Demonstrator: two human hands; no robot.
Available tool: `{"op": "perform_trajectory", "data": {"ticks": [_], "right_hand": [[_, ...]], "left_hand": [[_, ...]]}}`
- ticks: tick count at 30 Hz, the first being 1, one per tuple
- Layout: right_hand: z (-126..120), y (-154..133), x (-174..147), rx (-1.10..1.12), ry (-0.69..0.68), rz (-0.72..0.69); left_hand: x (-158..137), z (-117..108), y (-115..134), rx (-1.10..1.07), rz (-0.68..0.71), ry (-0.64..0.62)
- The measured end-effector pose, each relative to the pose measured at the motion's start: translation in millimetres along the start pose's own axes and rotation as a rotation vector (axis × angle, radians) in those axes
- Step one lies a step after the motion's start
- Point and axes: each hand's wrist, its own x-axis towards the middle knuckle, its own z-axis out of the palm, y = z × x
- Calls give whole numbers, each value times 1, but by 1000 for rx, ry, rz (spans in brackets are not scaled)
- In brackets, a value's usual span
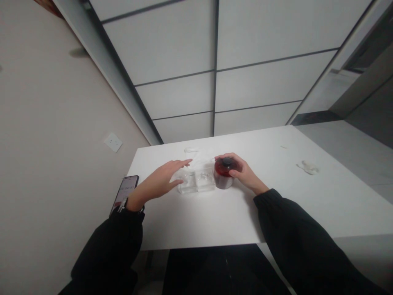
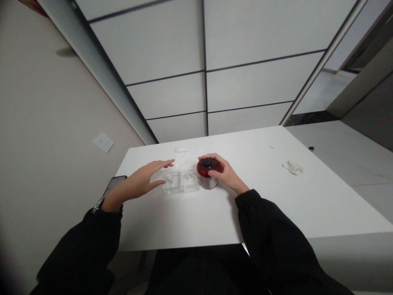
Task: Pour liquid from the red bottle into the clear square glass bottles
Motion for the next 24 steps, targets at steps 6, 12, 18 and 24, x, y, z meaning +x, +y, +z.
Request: {"op": "perform_trajectory", "data": {"ticks": [6,12,18,24], "right_hand": [[-1,-1,0,-13,-1,8],[-3,1,0,-17,-6,21],[-3,2,0,-18,0,30],[-2,2,0,-12,0,40]], "left_hand": [[-5,61,-25,-293,-91,283],[0,93,-38,-449,-150,430],[-9,85,-39,-472,-112,328],[-11,96,-46,-462,-101,372]]}}
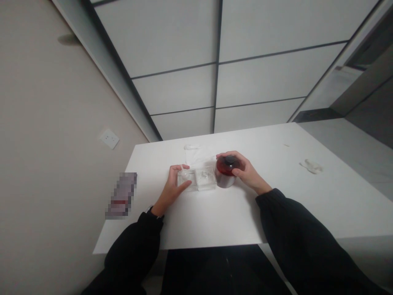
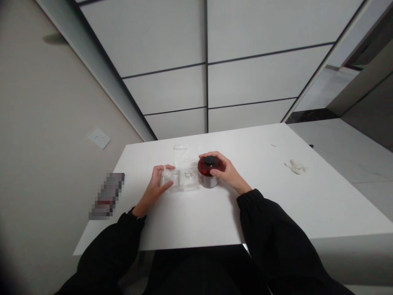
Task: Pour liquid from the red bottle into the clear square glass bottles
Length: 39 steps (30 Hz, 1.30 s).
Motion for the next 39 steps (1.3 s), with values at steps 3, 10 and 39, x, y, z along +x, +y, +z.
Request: {"op": "perform_trajectory", "data": {"ticks": [3,10,39], "right_hand": [[0,1,0,2,2,5],[-1,2,0,10,-1,-5],[1,2,0,29,1,22]], "left_hand": [[1,1,-2,26,23,-9],[0,3,2,68,63,11],[0,10,2,139,135,30]]}}
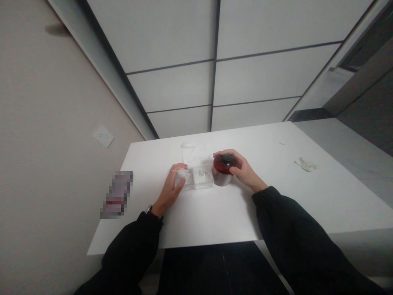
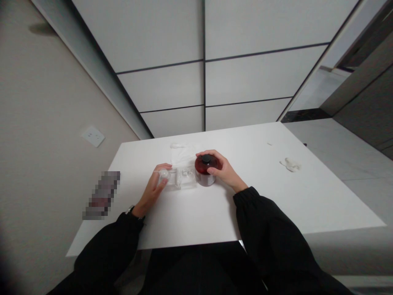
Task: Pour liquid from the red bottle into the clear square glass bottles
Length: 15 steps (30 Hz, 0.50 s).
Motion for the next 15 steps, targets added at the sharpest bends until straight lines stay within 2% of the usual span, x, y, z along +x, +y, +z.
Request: {"op": "perform_trajectory", "data": {"ticks": [4,15], "right_hand": [[0,0,0,-7,5,5],[-1,4,0,8,3,0]], "left_hand": [[0,2,-1,-6,-29,42],[0,2,-1,-13,-53,41]]}}
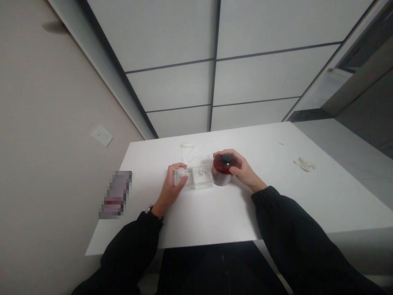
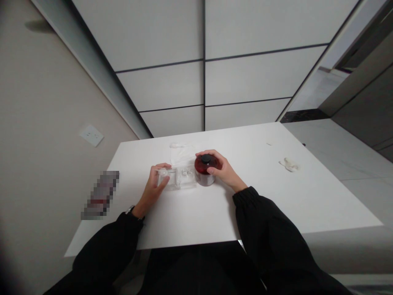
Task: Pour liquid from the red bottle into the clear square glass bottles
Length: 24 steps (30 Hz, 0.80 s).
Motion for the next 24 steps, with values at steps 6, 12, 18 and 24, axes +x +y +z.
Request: {"op": "perform_trajectory", "data": {"ticks": [6,12,18,24], "right_hand": [[-1,1,0,6,-2,-6],[-1,3,0,11,-6,-19],[-2,3,0,2,-4,-20],[-2,4,0,14,-7,-30]], "left_hand": [[-1,0,-2,-4,13,-25],[-2,2,-2,-14,38,-2],[-3,3,-3,-8,53,21],[-3,0,-1,7,106,-24]]}}
